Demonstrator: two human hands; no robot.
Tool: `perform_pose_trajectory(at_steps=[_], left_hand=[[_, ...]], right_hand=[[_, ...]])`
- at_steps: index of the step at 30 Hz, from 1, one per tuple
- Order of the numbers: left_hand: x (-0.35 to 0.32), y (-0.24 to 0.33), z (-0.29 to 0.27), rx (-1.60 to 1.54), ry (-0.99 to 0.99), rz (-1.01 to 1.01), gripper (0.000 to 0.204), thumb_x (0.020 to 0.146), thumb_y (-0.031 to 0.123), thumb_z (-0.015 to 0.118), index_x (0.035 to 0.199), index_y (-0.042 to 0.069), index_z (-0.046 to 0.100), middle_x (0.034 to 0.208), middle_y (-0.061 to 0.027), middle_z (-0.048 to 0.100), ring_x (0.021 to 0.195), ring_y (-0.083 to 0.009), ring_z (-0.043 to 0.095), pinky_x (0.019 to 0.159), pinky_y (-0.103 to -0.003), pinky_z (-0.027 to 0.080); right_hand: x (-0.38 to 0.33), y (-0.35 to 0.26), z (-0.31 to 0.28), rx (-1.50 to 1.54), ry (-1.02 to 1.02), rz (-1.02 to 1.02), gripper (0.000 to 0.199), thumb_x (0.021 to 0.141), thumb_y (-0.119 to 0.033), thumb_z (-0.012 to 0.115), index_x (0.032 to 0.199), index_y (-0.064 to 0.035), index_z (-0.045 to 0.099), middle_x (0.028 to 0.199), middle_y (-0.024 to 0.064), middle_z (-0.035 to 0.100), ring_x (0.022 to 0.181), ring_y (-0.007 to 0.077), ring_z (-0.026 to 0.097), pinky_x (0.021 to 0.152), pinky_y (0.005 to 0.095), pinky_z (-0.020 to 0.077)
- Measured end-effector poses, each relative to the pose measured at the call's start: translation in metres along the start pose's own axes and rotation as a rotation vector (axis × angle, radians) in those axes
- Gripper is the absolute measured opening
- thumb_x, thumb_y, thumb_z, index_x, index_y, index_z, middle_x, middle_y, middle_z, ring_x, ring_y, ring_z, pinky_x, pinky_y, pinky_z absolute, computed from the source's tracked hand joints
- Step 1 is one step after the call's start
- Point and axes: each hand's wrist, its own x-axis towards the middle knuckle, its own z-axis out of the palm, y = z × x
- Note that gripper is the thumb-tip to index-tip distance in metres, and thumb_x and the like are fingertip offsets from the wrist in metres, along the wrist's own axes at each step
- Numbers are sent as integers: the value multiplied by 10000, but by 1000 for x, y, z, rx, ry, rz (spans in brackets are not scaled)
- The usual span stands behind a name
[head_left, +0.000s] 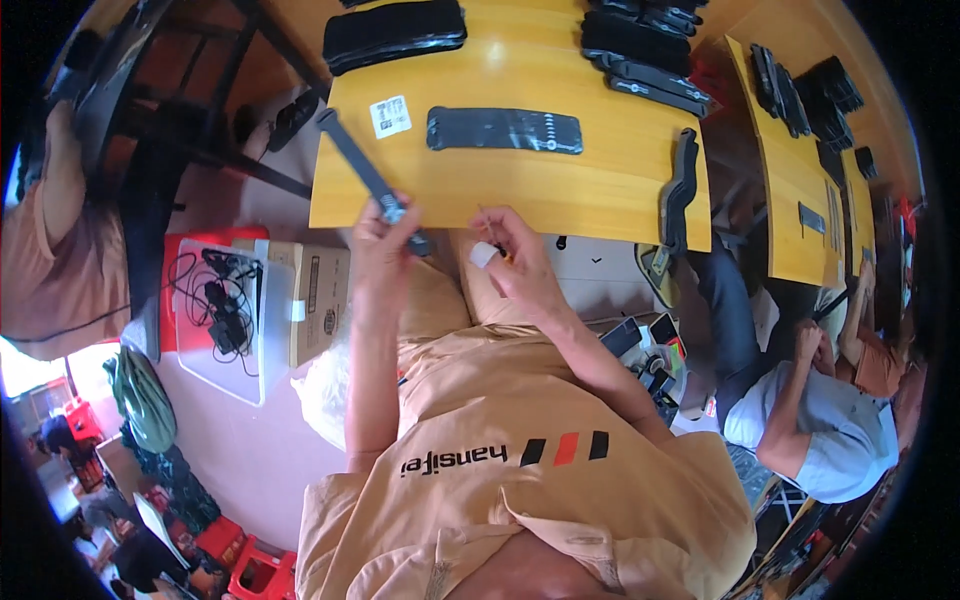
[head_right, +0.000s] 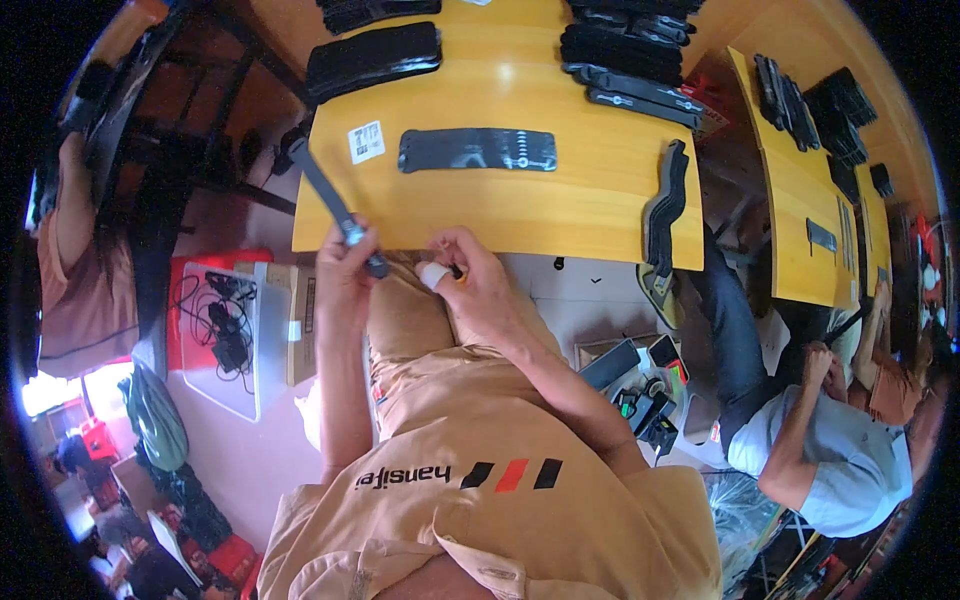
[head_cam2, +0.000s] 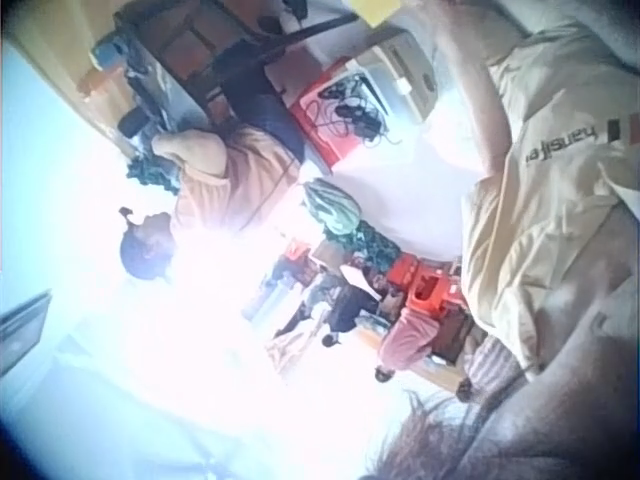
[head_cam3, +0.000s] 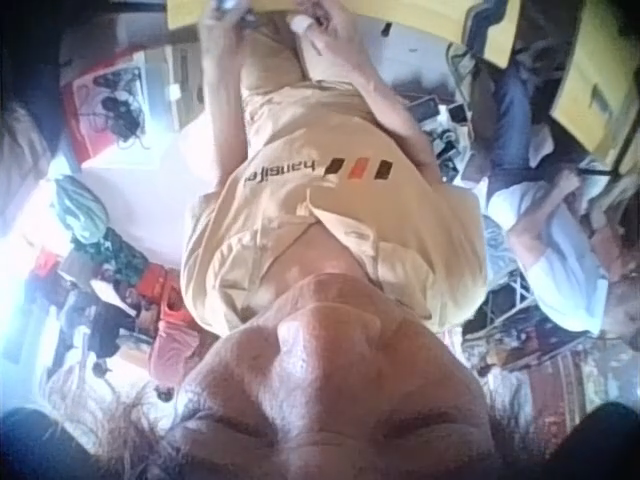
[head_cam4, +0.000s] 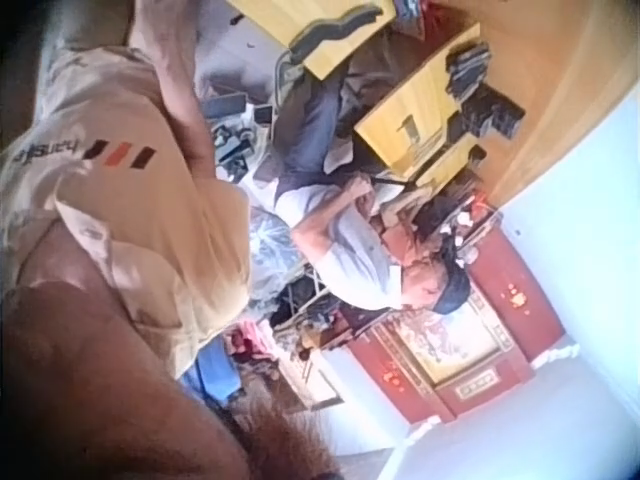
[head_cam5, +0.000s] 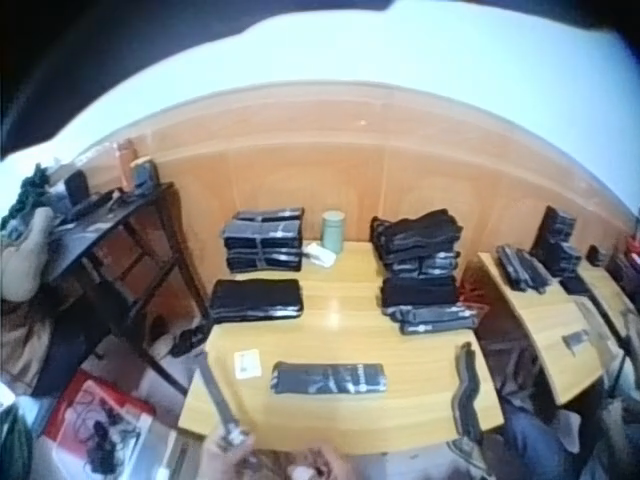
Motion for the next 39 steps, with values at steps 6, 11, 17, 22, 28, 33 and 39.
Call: perform_pose_trajectory(at_steps=[6,11,17,22,28,33,39], left_hand=[[-19,-12,27,-70,-75,-100,139,830,102,587,939,34,534,692,13,538,549,-56,509,477,-170,399],[-25,-7,28,-208,-231,-168,213,866,88,524,1051,-15,547,823,-74,620,682,-109,599,577,-203,486],[-27,6,29,-195,-125,-85,207,856,92,545,1019,-33,566,866,-108,627,748,-135,619,647,-225,534],[-30,10,35,-172,-82,-82,208,837,82,573,1012,-31,570,858,-106,631,760,-130,619,651,-224,537],[-32,10,38,-121,-57,-52,218,814,89,609,999,-24,583,861,-99,633,767,-124,615,669,-230,535],[-33,10,39,-85,-46,-4,217,799,70,622,992,-25,590,878,-95,628,782,-119,609,679,-234,534],[-35,8,42,-47,-11,41,202,776,22,635,972,-16,604,918,-68,618,788,-114,600,694,-248,535]], right_hand=[[0,-7,0,303,-28,187,181,784,-9,530,964,-5,507,713,39,547,499,51,432,431,183,327],[4,-16,-12,519,-104,301,126,829,-92,494,939,-37,518,643,41,532,355,30,338,317,173,210],[-14,-30,-13,108,-41,57,361,889,-239,406,1181,-38,474,606,4,458,398,34,332,374,174,241],[-29,-45,-9,-195,-152,26,451,869,-128,386,1315,-65,347,603,33,453,470,84,379,450,213,312],[-27,-47,-5,-347,-130,20,541,815,2,356,1341,-112,309,603,100,462,524,172,473,527,293,411],[-26,-46,-5,-378,-136,19,560,804,15,356,1343,-129,311,610,99,477,517,161,476,521,287,414],[-25,-43,-7,-193,-169,114,546,823,0,365,1350,-128,310,584,37,435,504,99,422,486,245,377]])
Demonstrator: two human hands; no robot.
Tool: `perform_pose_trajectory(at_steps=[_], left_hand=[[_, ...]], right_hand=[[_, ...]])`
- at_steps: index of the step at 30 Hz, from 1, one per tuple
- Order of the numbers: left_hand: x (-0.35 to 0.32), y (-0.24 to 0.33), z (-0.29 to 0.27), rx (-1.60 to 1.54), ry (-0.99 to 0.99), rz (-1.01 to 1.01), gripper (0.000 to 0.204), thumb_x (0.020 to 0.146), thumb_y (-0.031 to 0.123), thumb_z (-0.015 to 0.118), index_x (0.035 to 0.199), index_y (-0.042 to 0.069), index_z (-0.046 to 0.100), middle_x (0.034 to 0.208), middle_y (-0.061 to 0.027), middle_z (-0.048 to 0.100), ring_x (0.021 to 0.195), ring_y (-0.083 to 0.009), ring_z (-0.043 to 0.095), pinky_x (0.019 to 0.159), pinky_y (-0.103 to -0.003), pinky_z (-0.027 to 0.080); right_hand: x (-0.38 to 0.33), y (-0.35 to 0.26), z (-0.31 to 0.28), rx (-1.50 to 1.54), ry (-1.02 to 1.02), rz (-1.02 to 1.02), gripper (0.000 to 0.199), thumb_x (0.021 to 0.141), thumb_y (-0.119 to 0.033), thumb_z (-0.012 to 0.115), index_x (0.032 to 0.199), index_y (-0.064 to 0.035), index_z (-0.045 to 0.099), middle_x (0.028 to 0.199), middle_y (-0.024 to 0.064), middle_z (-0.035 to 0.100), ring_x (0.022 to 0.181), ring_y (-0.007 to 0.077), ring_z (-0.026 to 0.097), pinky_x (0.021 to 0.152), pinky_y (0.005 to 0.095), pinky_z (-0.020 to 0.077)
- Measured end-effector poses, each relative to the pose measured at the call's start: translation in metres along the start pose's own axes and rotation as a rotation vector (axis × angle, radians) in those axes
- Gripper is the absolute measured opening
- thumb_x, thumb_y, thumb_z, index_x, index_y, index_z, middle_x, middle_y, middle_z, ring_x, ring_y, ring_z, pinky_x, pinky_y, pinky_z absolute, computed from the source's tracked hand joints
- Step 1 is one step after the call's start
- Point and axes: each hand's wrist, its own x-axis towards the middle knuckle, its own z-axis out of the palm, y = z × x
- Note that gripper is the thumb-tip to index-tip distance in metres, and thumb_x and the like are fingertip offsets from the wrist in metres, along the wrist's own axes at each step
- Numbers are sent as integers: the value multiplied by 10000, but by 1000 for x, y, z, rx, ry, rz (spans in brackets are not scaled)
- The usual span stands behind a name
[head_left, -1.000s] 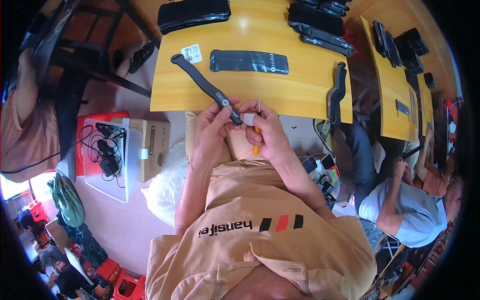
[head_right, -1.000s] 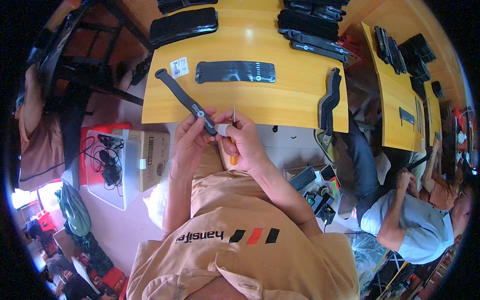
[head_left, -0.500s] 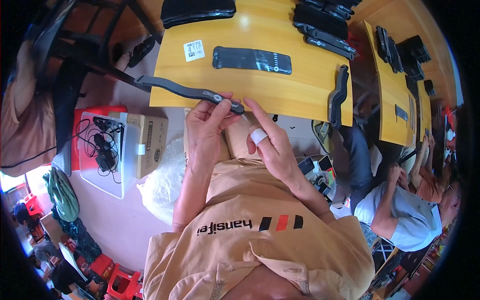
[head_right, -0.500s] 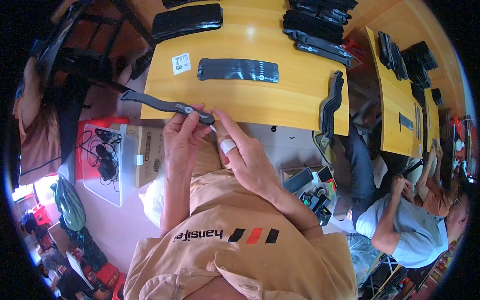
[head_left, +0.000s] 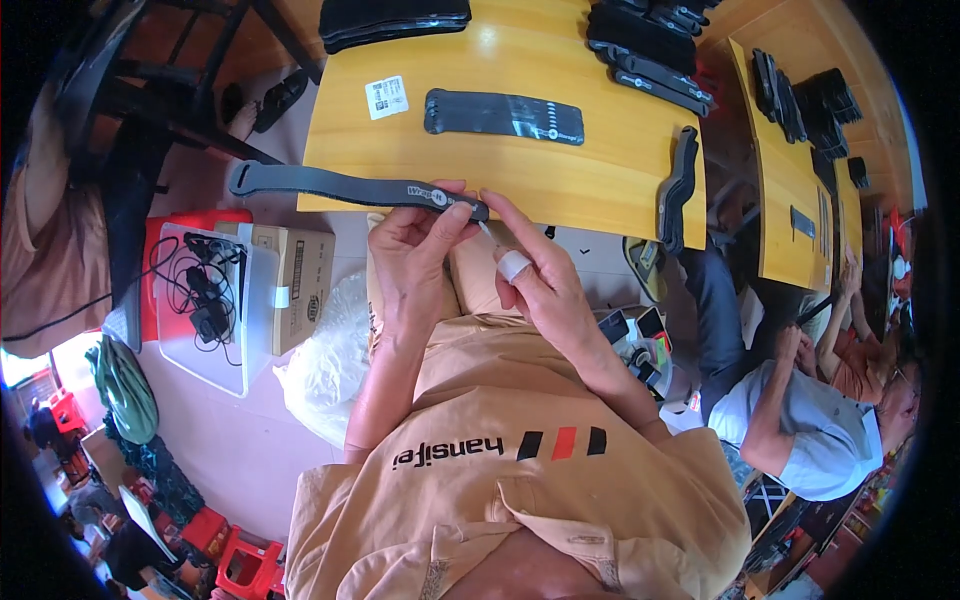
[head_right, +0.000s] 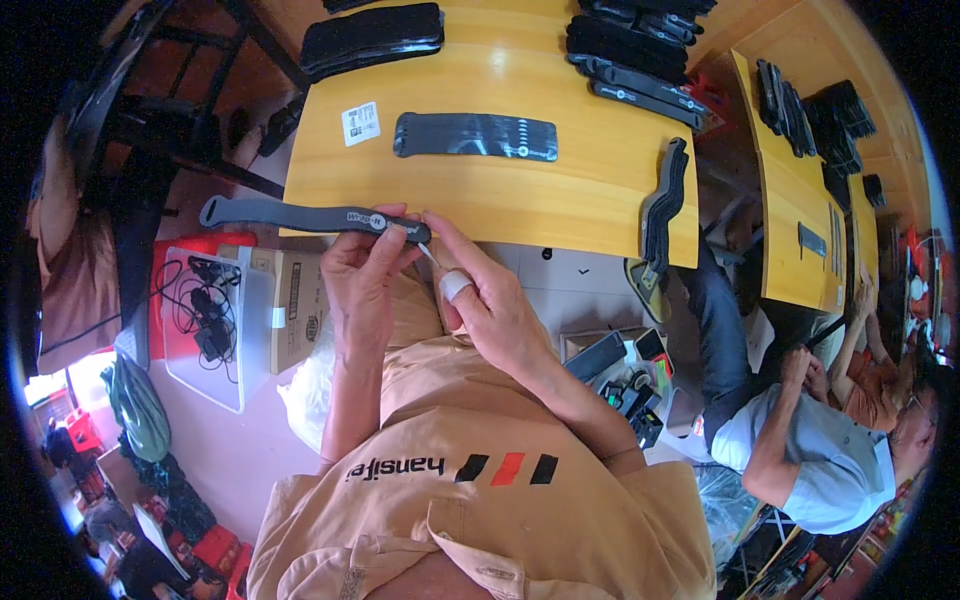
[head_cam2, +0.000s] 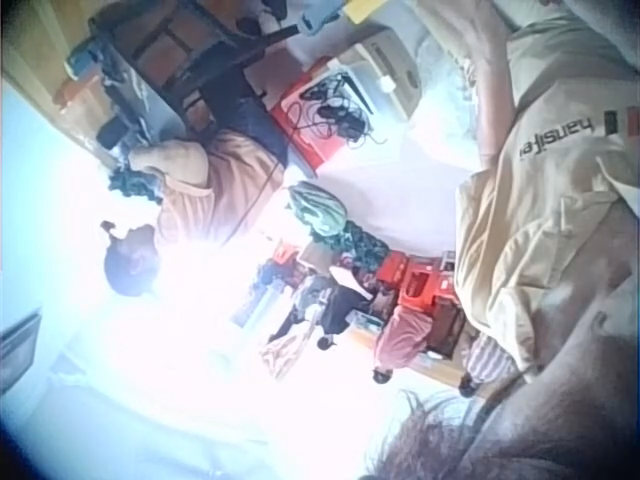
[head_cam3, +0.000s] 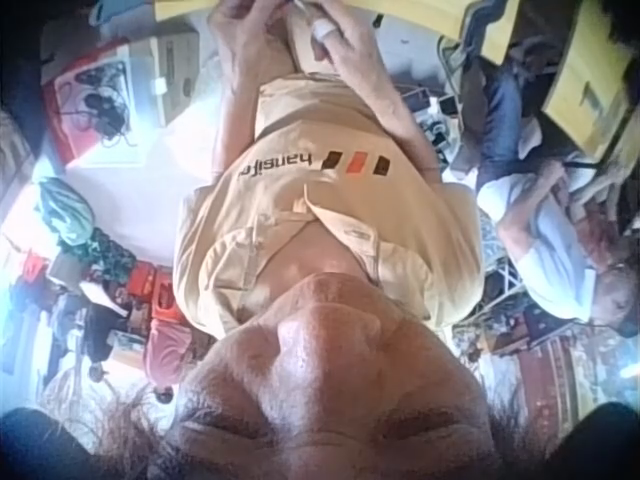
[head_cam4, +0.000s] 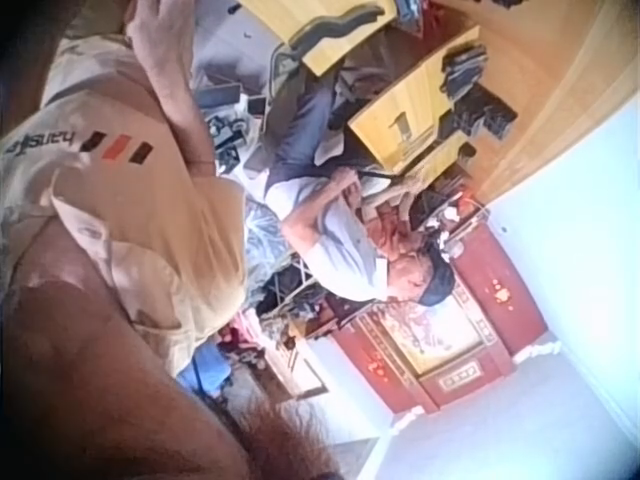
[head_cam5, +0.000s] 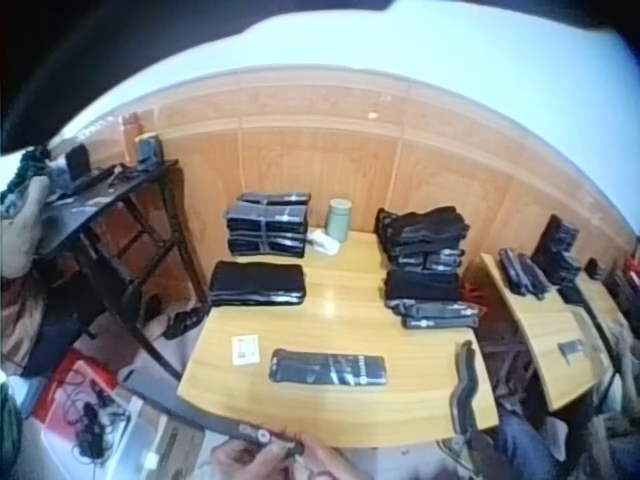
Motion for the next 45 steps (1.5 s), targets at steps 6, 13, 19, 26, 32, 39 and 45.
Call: perform_pose_trajectory(at_steps=[6,13,19,26,32,39,45], left_hand=[[0,-3,2,3,11,71,194,765,0,638,957,-11,610,929,-59,617,774,-107,593,701,-243,528],[-2,-5,3,109,31,111,197,773,12,636,965,-17,608,927,-58,613,784,-106,594,702,-221,512],[-2,-7,3,-12,31,80,209,778,5,625,984,-15,600,931,-64,605,808,-112,590,699,-237,525],[-4,-4,6,137,58,102,215,759,-47,621,971,-21,598,941,-70,598,841,-121,585,740,-221,494],[-9,-19,5,316,27,471,265,727,-81,634,975,-6,579,966,-70,580,918,-147,565,790,-246,463],[-9,-19,5,685,-4,887,245,708,0,689,930,-26,588,931,-126,598,893,-208,585,781,-313,487],[-11,-13,9,511,-47,601,243,751,-49,616,984,-21,553,939,-106,575,852,-172,570,754,-270,467]], right_hand=[[2,-3,1,10,12,32,538,837,-13,359,1358,-134,300,561,11,392,483,86,379,465,233,341],[1,-5,0,306,-81,150,504,888,-87,370,1371,-189,272,555,-13,399,463,44,326,404,180,263],[0,-6,0,345,-90,162,494,901,-109,375,1374,-198,263,557,-14,399,457,39,305,397,174,252],[1,-5,1,537,-109,192,482,911,-141,389,1373,-181,260,563,-3,406,448,43,310,383,174,249],[0,-6,15,752,-15,253,512,866,-83,379,1364,-157,283,514,15,401,370,46,276,338,172,236],[0,2,22,495,47,50,469,906,-146,393,1362,-133,283,469,-12,361,362,44,279,335,178,217],[3,7,21,659,38,74,449,912,-131,384,1354,-124,303,468,-33,364,361,29,274,339,174,216]])
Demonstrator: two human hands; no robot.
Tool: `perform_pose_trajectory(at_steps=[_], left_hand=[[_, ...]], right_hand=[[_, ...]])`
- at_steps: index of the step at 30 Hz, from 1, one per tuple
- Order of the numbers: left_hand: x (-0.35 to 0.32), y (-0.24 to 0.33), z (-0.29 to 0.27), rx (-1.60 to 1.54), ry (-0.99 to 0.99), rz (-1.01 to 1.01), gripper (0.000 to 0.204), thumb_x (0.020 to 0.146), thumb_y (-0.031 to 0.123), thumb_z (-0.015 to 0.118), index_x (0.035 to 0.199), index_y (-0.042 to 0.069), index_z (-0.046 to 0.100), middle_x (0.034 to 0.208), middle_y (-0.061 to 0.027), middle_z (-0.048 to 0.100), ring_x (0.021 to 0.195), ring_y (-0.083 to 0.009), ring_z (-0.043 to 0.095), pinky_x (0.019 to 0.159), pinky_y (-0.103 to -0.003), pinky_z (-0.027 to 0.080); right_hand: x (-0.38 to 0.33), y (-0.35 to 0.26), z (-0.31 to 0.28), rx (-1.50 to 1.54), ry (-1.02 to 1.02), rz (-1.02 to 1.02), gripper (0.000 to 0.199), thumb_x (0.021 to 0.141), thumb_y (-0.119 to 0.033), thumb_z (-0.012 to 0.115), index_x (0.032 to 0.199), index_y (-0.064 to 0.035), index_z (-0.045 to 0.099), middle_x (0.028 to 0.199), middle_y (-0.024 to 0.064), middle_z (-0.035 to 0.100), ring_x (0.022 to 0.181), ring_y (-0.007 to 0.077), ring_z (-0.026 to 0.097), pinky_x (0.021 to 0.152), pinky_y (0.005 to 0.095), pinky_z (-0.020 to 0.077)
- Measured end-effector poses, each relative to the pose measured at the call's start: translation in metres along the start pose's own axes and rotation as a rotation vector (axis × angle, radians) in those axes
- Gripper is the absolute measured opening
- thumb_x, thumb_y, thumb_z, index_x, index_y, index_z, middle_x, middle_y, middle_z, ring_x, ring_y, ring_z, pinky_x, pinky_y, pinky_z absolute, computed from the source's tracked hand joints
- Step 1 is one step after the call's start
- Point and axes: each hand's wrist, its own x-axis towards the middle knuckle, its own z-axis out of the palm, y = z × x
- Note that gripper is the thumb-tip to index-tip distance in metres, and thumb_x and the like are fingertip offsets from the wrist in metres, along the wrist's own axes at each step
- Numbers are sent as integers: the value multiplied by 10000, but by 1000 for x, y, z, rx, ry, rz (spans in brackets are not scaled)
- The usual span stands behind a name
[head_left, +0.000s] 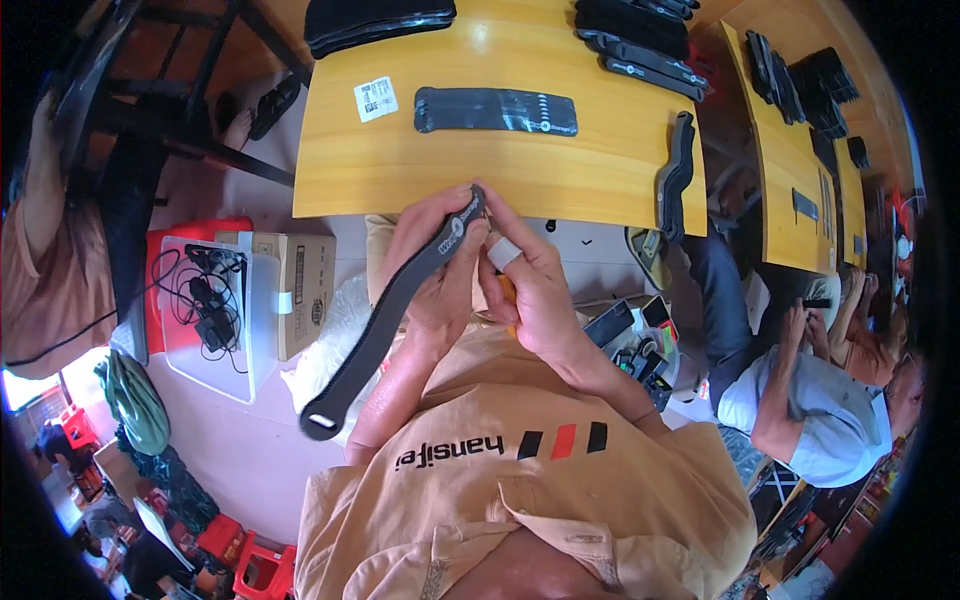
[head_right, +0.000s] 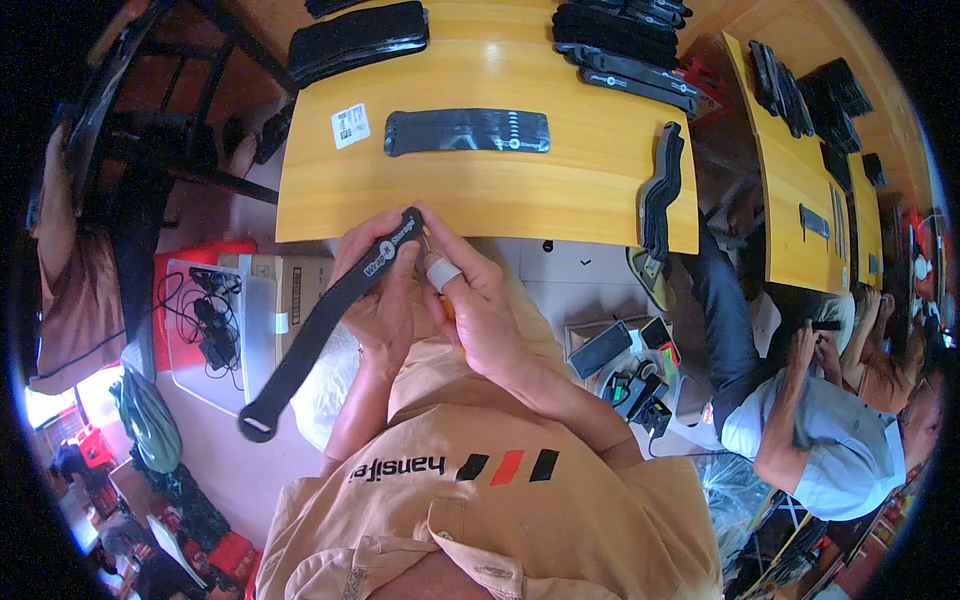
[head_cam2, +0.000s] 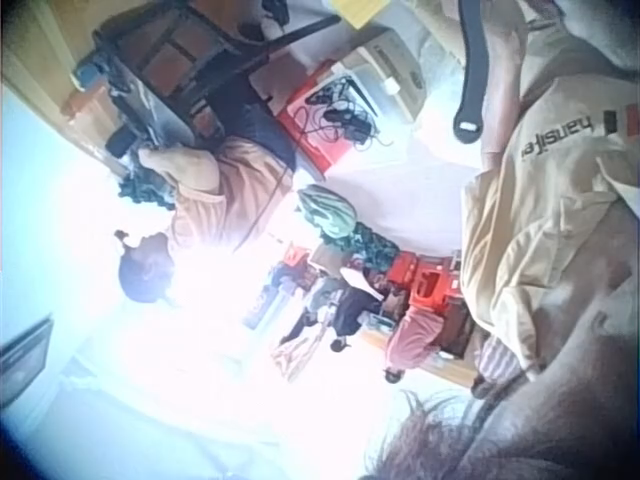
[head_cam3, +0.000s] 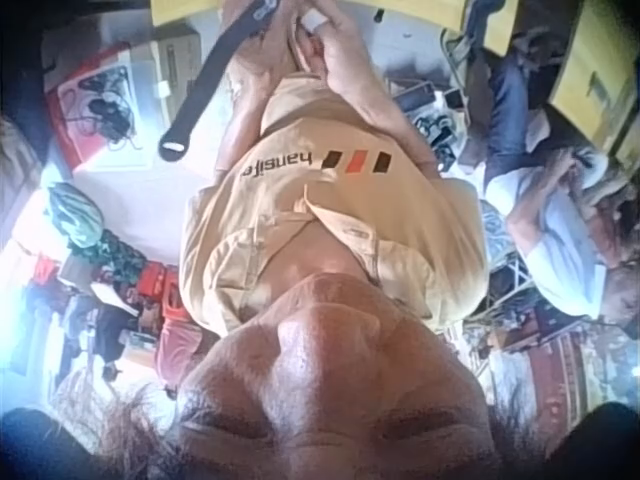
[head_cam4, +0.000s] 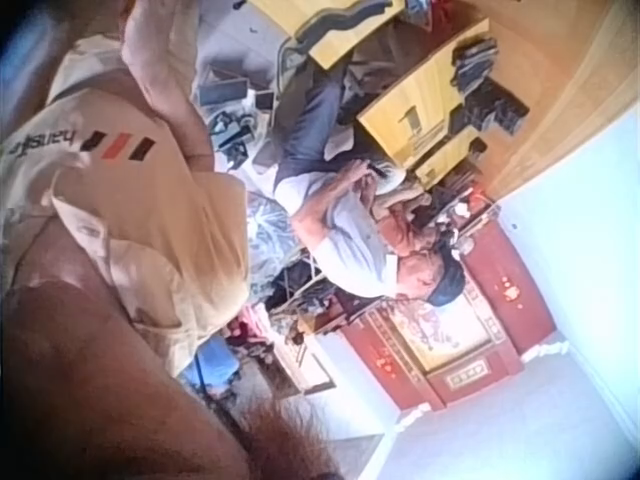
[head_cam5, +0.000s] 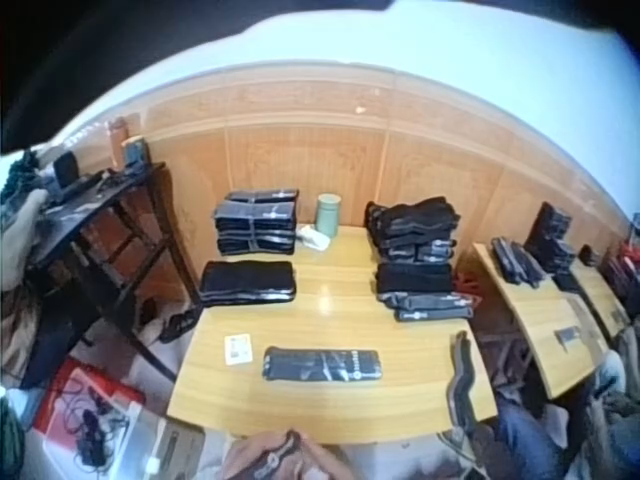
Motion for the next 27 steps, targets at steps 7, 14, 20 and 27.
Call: perform_pose_trajectory(at_steps=[7,14,20,27], left_hand=[[5,9,3,-413,95,-455,143,846,67,547,944,-38,548,850,-83,585,722,-112,561,658,-222,466],[4,1,2,-274,55,-493,155,855,104,556,884,-48,575,679,-70,602,544,-90,532,516,-200,440],[-3,2,7,-44,64,-353,135,855,101,560,879,-31,581,667,-44,593,544,-76,523,506,-196,430],[1,-1,-1,-383,63,-552,165,865,156,553,875,-7,580,649,-43,578,521,-70,497,473,-189,398]], right_hand=[[2,3,-3,-585,108,-289,473,851,48,410,1303,-91,395,981,92,583,674,104,540,555,213,421],[3,9,-8,-956,178,-512,661,691,171,408,1284,-120,424,1087,172,564,923,242,594,719,278,464],[4,8,-11,-792,137,-346,598,755,115,431,1299,-132,408,921,105,620,723,166,605,589,259,468],[1,-6,-9,264,-91,161,409,897,-90,422,1305,-123,402,573,-33,392,441,16,313,414,117,237]])
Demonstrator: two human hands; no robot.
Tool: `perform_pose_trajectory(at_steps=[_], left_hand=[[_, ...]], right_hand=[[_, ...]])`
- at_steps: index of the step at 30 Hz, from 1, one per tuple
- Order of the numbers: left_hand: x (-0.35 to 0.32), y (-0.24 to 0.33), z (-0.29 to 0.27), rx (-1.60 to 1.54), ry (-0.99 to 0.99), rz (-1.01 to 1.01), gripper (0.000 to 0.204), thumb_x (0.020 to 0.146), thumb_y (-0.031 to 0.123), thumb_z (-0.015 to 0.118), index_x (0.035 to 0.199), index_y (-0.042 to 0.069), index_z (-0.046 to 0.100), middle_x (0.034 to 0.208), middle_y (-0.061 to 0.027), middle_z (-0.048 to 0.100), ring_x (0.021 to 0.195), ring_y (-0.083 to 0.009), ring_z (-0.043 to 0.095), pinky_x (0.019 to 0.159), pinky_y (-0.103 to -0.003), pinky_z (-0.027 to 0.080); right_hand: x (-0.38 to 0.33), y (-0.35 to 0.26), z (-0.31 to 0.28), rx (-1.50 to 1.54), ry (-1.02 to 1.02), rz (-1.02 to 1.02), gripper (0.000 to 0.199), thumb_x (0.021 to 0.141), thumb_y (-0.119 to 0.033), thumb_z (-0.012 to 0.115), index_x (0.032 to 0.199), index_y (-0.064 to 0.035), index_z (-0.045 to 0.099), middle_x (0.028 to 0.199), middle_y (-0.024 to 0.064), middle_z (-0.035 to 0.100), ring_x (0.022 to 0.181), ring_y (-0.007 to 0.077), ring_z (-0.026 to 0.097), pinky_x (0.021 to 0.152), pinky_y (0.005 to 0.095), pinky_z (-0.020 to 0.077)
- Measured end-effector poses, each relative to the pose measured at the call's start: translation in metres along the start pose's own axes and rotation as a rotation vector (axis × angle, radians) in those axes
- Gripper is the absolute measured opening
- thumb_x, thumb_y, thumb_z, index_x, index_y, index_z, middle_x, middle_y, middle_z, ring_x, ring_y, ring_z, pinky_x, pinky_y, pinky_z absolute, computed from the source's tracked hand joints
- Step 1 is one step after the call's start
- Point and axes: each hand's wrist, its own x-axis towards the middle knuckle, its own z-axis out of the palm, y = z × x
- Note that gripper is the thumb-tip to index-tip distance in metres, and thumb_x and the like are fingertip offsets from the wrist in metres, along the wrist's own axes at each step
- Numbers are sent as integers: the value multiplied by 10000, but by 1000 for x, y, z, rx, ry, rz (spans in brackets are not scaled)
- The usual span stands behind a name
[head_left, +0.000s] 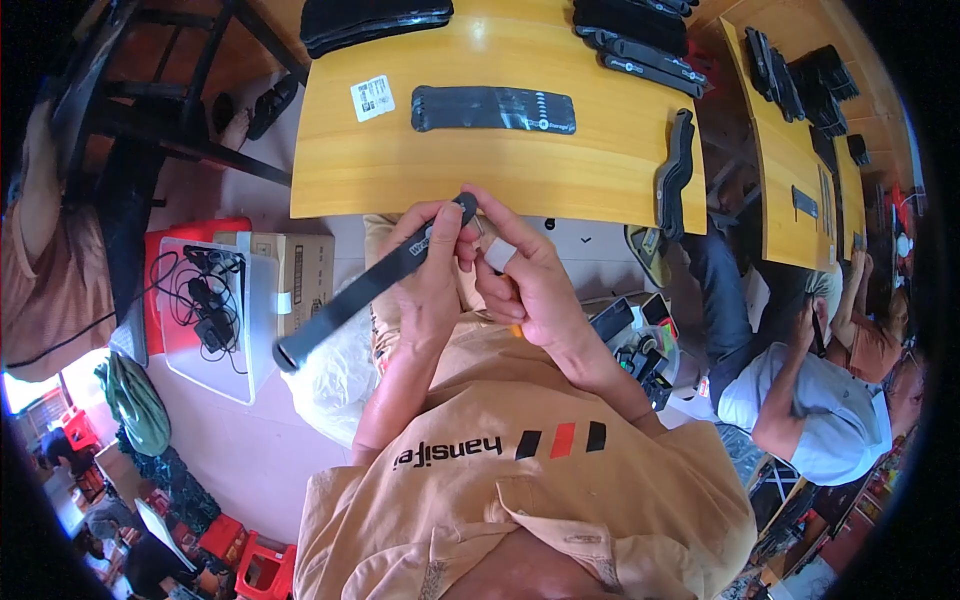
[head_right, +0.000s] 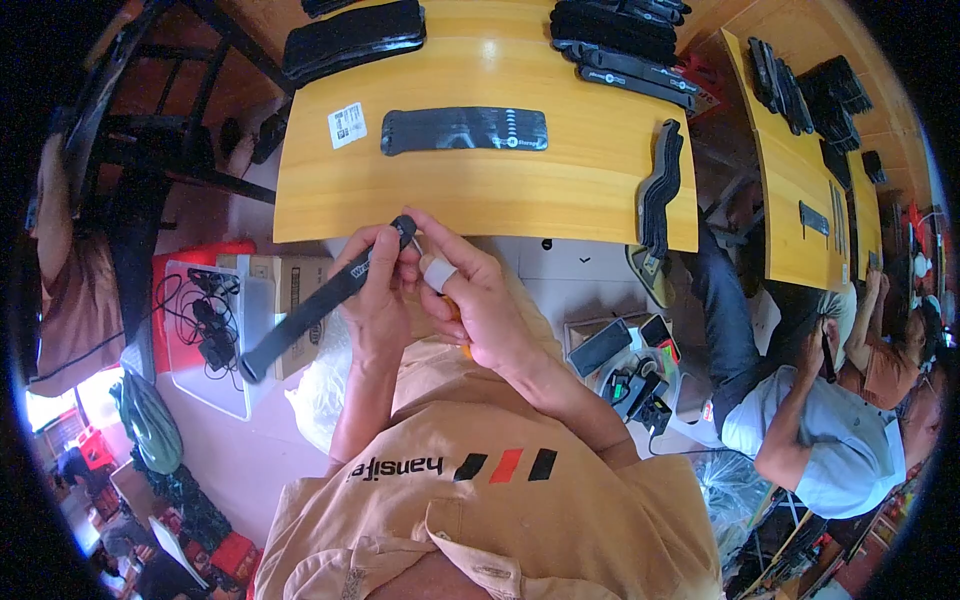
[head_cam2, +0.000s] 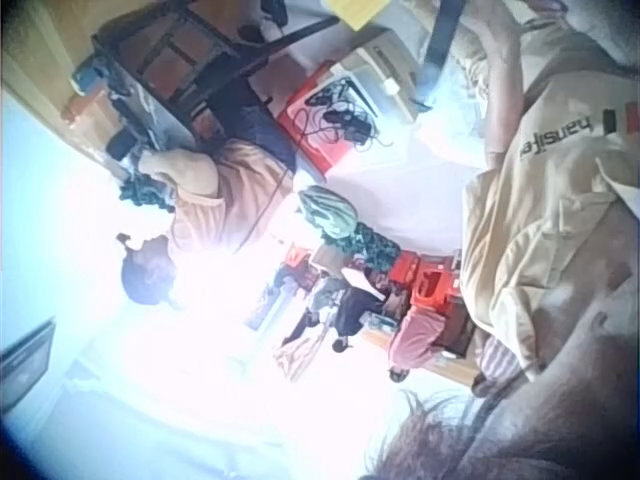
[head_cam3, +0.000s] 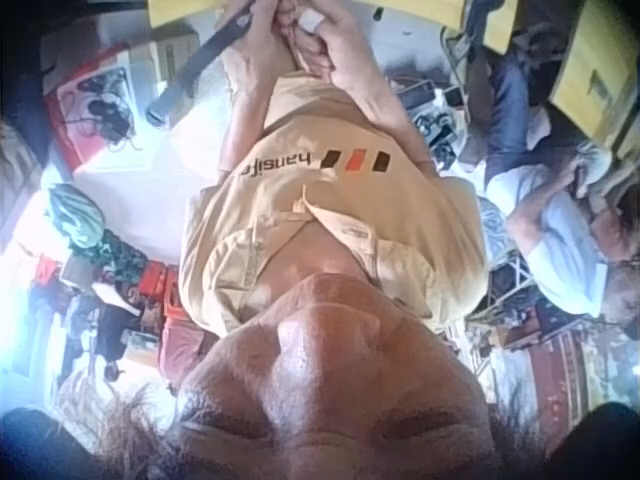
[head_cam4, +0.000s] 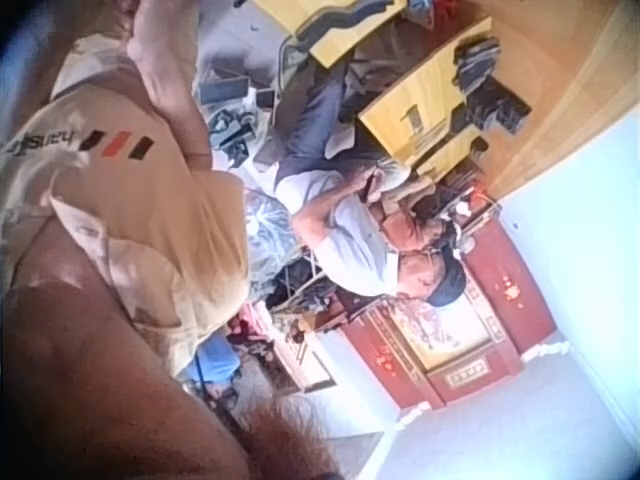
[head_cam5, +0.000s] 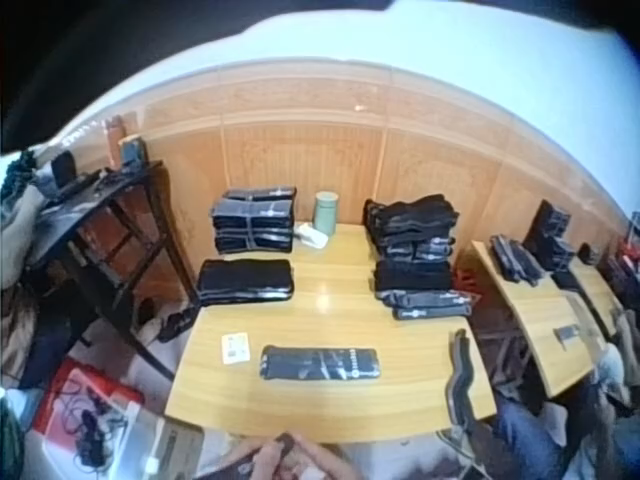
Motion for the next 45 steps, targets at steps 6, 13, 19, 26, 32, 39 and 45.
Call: perform_pose_trajectory(at_steps=[6,13,19,26,32,39,45], left_hand=[[1,9,-8,-164,-35,-258,160,851,182,575,852,23,580,624,-28,562,489,-63,485,437,-184,379],[12,1,-17,-229,-138,-377,169,842,188,587,840,19,587,613,-26,562,475,-58,484,419,-185,380],[9,10,-11,169,-108,-137,166,834,166,591,837,1,598,612,-35,572,469,-65,487,404,-185,375],[15,6,-27,-292,-260,-403,142,839,173,585,767,51,576,585,-14,539,448,-46,465,384,-163,346],[10,3,-16,135,-144,-216,136,833,150,589,776,27,590,566,-13,545,443,-45,478,387,-168,364],[17,15,-23,309,-251,-210,125,809,115,607,777,-6,607,542,-18,537,431,-45,470,376,-175,366],[35,19,-40,308,-507,-444,224,827,204,587,727,4,610,501,-8,501,397,-44,429,355,-169,326]], right_hand=[[5,-9,-7,-1205,95,-568,515,788,39,454,1278,-118,429,628,114,549,551,232,569,485,302,425],[9,-20,-18,-1613,82,-753,606,711,98,424,1261,-154,453,738,169,584,615,297,577,543,337,454],[9,-22,-34,-575,-139,-77,502,810,22,432,1276,-163,442,590,6,446,422,72,378,366,203,293],[2,-10,-20,52,-150,154,430,876,-94,459,1293,-189,418,575,-30,381,394,19,280,330,149,201],[15,-4,-32,-1170,36,-540,491,794,2,476,1252,-176,472,622,30,488,460,131,469,379,243,369],[4,-15,-26,-1902,72,-800,608,666,91,515,1211,-177,518,711,71,532,527,233,540,453,325,437],[0,-33,-31,-1756,-172,-519,602,655,116,491,1196,-145,531,701,88,555,555,244,544,506,318,455]])
